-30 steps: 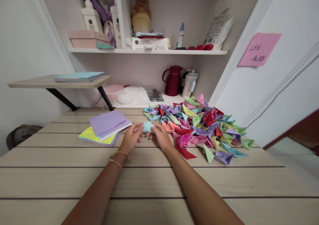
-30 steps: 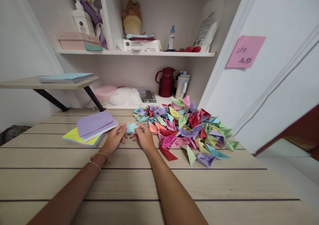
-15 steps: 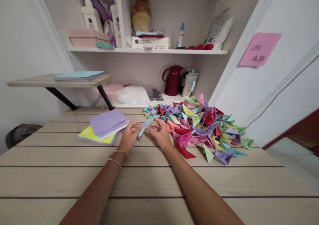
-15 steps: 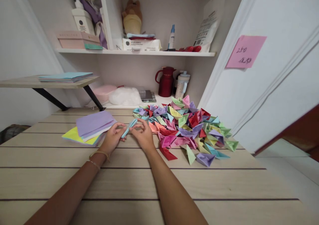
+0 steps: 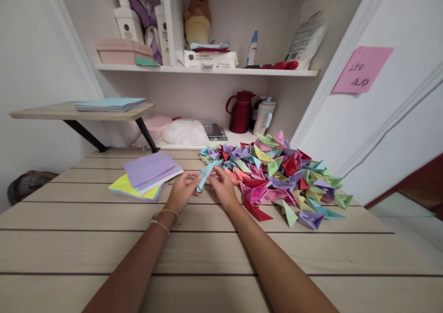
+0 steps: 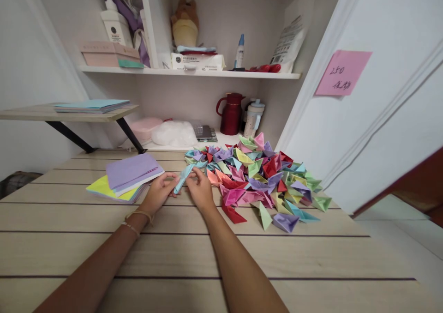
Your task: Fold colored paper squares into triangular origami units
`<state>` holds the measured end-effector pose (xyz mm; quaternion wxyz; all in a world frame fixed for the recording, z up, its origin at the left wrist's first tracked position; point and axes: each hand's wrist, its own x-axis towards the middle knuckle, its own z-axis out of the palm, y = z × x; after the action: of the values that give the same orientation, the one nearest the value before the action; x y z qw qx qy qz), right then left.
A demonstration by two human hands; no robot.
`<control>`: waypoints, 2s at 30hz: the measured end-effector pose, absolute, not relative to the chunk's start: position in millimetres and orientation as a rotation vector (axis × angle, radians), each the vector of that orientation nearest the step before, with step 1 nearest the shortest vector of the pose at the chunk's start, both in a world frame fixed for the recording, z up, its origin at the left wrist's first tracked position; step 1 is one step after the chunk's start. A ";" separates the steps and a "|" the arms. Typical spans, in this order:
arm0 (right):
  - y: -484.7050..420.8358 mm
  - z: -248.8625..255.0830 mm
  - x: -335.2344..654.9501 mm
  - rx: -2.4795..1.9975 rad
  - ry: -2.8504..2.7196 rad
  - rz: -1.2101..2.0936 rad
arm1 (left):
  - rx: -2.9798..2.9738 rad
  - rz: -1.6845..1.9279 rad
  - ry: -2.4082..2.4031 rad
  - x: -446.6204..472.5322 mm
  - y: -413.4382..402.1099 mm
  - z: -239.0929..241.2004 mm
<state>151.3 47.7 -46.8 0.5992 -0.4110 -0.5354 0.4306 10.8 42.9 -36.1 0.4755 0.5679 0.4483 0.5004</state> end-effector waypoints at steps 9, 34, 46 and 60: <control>51.2 -51.8 151.7 -1.007 -1.279 0.990 | 1.509 1.216 1.098 10.3 40.2 -36.8; 42.2 -44.2 152.8 -0.931 -1.457 0.907 | 1.474 1.251 1.201 5.7 39.7 -30.8; 38.9 -43.4 149.6 -0.941 -1.540 0.916 | 1.415 1.194 1.105 7.1 42.3 -37.9; 39.9 -44.1 150.9 -0.908 -1.568 0.705 | 1.471 1.136 1.028 9.7 40.2 -32.9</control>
<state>150.9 39.9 -44.1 0.5637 -0.3859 -0.6661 0.2995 9.7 40.2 -32.9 0.4871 0.6049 0.4226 0.4672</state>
